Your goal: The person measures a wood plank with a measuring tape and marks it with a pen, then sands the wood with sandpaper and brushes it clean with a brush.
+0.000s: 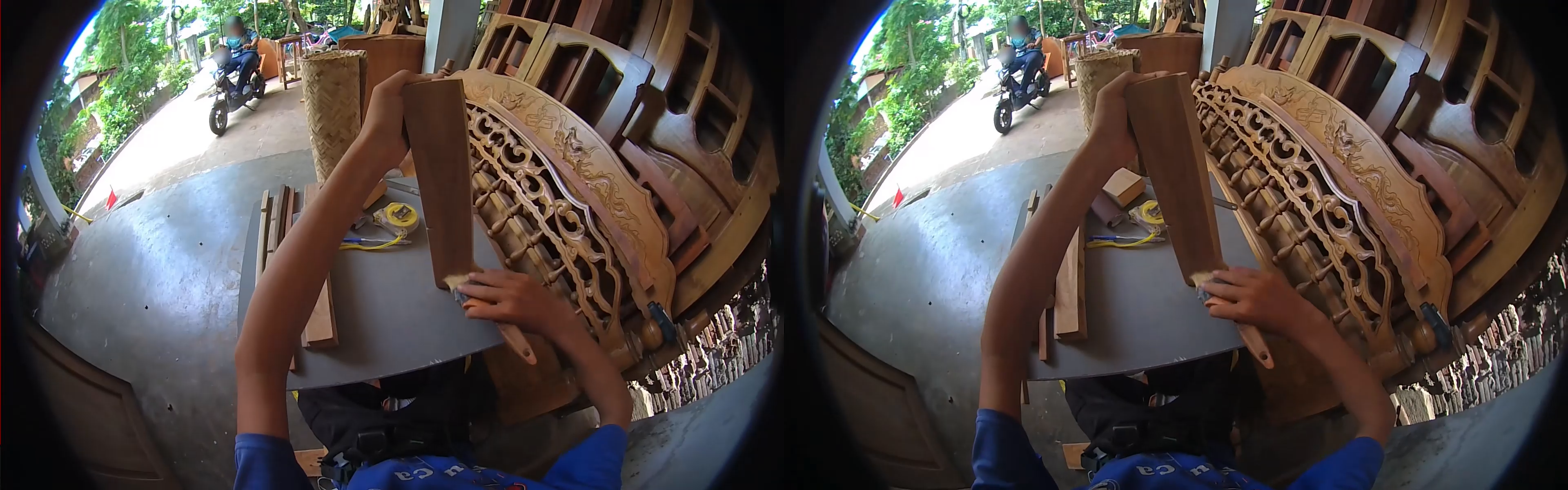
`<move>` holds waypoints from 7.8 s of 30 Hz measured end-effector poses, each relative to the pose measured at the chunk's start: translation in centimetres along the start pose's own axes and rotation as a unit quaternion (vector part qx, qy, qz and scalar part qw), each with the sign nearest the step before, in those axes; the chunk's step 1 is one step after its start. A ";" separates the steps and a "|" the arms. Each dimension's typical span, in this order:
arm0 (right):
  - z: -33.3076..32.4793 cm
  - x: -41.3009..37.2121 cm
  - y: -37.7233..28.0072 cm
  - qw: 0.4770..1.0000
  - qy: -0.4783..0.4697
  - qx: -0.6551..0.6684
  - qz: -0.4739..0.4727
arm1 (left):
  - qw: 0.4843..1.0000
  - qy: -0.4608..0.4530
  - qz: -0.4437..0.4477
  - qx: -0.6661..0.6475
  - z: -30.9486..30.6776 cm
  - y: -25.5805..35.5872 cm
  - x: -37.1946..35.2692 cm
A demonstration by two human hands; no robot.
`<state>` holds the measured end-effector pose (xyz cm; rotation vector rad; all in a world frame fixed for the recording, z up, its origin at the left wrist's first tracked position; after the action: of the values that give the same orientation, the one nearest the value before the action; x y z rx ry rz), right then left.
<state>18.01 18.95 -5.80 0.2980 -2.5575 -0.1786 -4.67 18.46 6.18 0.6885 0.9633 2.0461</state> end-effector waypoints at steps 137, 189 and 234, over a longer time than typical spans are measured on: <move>10.4 9.5 -3.1 0.787 0.283 0.394 0.381 | 0.895 0.270 -0.096 0.342 -23.0 1.2 -8.6; -2.5 -4.0 -2.3 0.745 0.271 0.188 0.580 | 0.894 0.218 -0.144 0.363 -18.2 -3.9 -9.8; 3.9 0.2 10.2 0.770 0.399 0.084 0.490 | 0.597 -0.208 0.278 0.723 -8.5 -15.3 -14.2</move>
<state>13.89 29.01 -7.07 -0.7625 -1.5726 0.4808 3.47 10.13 -13.07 2.3951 2.2052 0.8642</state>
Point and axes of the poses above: each hand's wrist, its own x-axis towards the middle knuckle, its own z-axis out of the palm, y = z × x, the point moved 3 cm from there along x, towards the middle knuckle, and after that the axes turned 12 degrees about y, right-handed, at the moved point
